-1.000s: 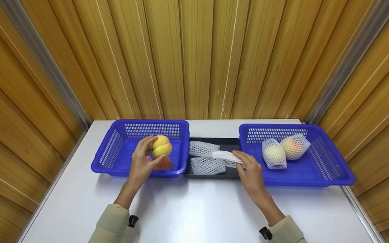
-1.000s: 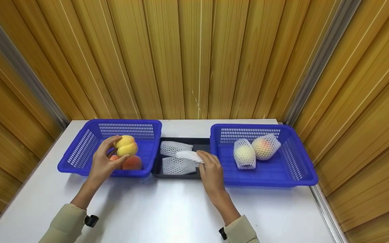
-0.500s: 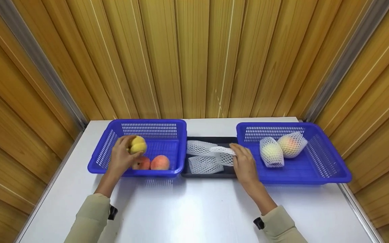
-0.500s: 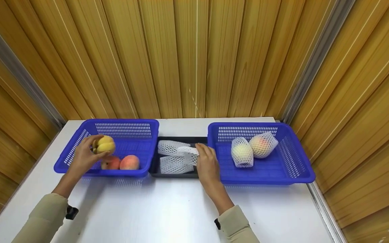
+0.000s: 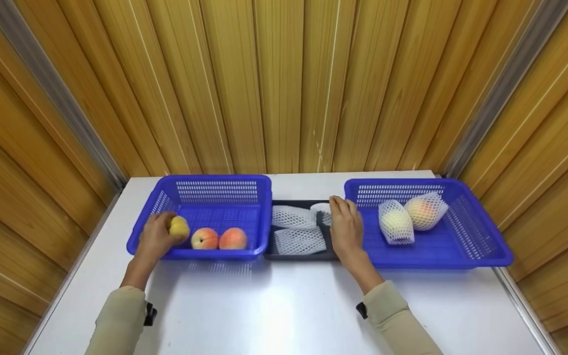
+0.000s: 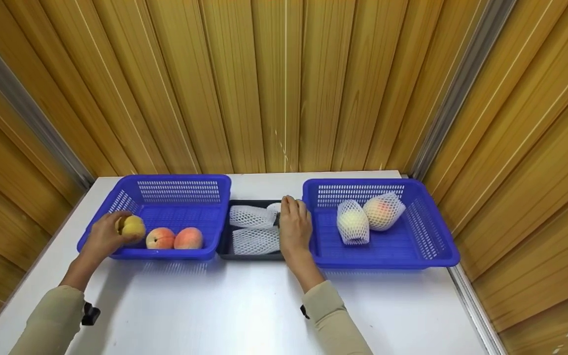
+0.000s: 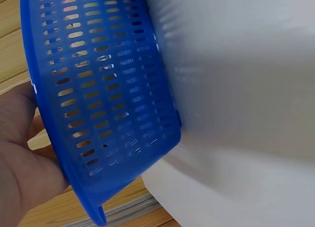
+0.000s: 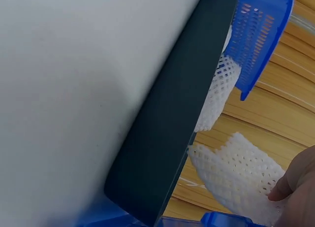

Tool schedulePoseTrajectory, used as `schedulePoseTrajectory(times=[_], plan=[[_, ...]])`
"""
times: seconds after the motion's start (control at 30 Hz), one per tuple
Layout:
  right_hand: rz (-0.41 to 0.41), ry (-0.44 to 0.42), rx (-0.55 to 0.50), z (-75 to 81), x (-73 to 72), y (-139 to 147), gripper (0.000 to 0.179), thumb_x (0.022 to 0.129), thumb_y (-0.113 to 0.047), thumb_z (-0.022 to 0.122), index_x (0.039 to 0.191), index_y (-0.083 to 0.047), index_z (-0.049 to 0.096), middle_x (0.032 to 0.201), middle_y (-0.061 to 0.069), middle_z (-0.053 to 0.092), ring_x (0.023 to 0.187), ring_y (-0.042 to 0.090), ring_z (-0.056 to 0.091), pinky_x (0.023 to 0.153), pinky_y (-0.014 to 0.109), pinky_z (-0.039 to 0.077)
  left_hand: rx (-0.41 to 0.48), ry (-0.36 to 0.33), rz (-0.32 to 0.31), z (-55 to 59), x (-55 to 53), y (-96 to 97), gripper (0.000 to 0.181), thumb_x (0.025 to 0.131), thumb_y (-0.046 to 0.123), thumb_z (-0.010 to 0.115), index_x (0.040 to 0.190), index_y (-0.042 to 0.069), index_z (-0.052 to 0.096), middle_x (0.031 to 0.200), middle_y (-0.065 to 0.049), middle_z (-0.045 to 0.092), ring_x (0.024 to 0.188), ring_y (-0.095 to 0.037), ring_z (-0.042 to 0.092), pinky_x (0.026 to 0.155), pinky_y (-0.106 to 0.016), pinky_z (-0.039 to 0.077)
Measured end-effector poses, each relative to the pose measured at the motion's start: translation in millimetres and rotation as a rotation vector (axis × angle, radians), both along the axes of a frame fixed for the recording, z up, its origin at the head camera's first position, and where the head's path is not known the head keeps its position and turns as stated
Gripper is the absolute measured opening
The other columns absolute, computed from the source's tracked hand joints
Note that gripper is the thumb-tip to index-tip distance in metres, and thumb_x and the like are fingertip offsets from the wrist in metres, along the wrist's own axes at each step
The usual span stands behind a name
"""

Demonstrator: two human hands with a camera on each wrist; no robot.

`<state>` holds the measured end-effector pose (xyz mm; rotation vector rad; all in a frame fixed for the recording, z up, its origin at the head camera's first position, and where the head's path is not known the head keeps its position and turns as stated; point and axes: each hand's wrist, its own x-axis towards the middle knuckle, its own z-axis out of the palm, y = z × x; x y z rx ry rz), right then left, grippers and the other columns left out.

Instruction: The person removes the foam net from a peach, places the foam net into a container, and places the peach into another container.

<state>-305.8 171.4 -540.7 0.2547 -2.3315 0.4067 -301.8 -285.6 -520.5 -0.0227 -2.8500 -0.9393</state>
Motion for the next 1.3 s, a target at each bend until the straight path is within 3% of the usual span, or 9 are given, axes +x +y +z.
schedulePoseTrajectory(times=[0.13,0.23,0.37,0.47,0.57,0.7,0.83,1.0,1.3], plan=[[-0.026,0.027,0.042,-3.8,-16.3,-8,0.052,0.075,0.018,0.073,0.123,0.001,0.069,0.122,0.015,0.067,0.113,0.035,0.057,0.091,0.049,0.052,-0.019,-0.075,-0.027,2.2,-6.7,2.6,0.065,0.083,0.014,0.082,0.135,-0.010,0.052,0.129,-0.034,0.052,0.114,-0.046,0.051,0.097,-0.061,0.045],[0.036,-0.035,0.095,-16.5,-18.4,-15,0.046,0.081,0.013,0.069,0.125,-0.001,0.069,0.123,0.015,0.067,0.116,0.034,0.058,0.093,0.049,0.052,-0.041,-0.124,-0.042,3.5,-9.4,4.5,0.066,0.082,0.015,0.082,0.135,-0.011,0.052,0.127,-0.033,0.054,0.112,-0.044,0.052,0.096,-0.059,0.046],[0.226,-0.319,0.127,-40.6,-8.3,-20,0.039,0.090,-0.004,0.070,0.129,-0.001,0.065,0.128,0.019,0.064,0.120,0.038,0.058,0.098,0.052,0.052,-0.055,-0.200,-0.051,6.0,-11.1,6.7,0.069,0.080,0.016,0.083,0.135,-0.011,0.052,0.124,-0.031,0.058,0.111,-0.042,0.054,0.096,-0.058,0.047],[0.302,-0.533,0.080,-49.3,-2.9,-18,0.047,0.095,-0.021,0.070,0.135,0.002,0.060,0.136,0.024,0.057,0.127,0.042,0.053,0.107,0.054,0.046,-0.061,-0.248,-0.065,8.0,-13.2,8.5,0.070,0.080,0.014,0.084,0.136,-0.012,0.051,0.122,-0.030,0.059,0.110,-0.042,0.054,0.096,-0.059,0.048],[0.324,-0.647,0.016,-45.8,-3.2,-16,0.051,0.101,-0.030,0.062,0.140,0.003,0.056,0.144,0.026,0.052,0.135,0.045,0.046,0.115,0.054,0.037,-0.093,-0.248,-0.082,8.1,-16.4,9.7,0.070,0.077,0.011,0.086,0.133,-0.014,0.053,0.118,-0.030,0.061,0.108,-0.043,0.056,0.095,-0.059,0.048],[0.356,-0.735,-0.002,-37.4,-2.6,-13,0.052,0.106,-0.031,0.052,0.143,0.006,0.053,0.149,0.028,0.047,0.140,0.046,0.040,0.119,0.055,0.030,-0.142,-0.247,-0.091,5.0,-19.2,13.2,0.071,0.073,0.014,0.089,0.129,-0.014,0.056,0.118,-0.032,0.061,0.110,-0.045,0.057,0.097,-0.061,0.047],[0.360,-0.760,0.015,-36.2,1.0,-12,0.052,0.107,-0.029,0.050,0.144,0.008,0.050,0.151,0.029,0.043,0.141,0.047,0.038,0.120,0.055,0.029,-0.186,-0.258,-0.085,1.9,-21.5,20.4,0.073,0.073,0.018,0.089,0.131,-0.012,0.056,0.120,-0.033,0.060,0.109,-0.046,0.057,0.097,-0.062,0.047],[0.328,-0.693,-0.046,-39.8,3.4,-15,0.050,0.104,-0.023,0.056,0.143,0.008,0.050,0.149,0.030,0.045,0.140,0.047,0.039,0.119,0.055,0.031,-0.257,-0.241,-0.071,2.6,-20.0,27.0,0.070,0.076,0.021,0.086,0.132,-0.007,0.056,0.121,-0.034,0.056,0.110,-0.051,0.056,0.092,-0.065,0.048],[0.297,-0.663,-0.070,-38.4,13.3,-14,0.059,0.101,-0.025,0.062,0.148,0.006,0.044,0.153,0.031,0.038,0.142,0.050,0.033,0.118,0.059,0.030,-0.218,-0.206,-0.075,1.6,-12.2,25.6,0.065,0.077,0.017,0.084,0.131,-0.008,0.057,0.122,-0.033,0.057,0.113,-0.052,0.054,0.095,-0.065,0.046]])
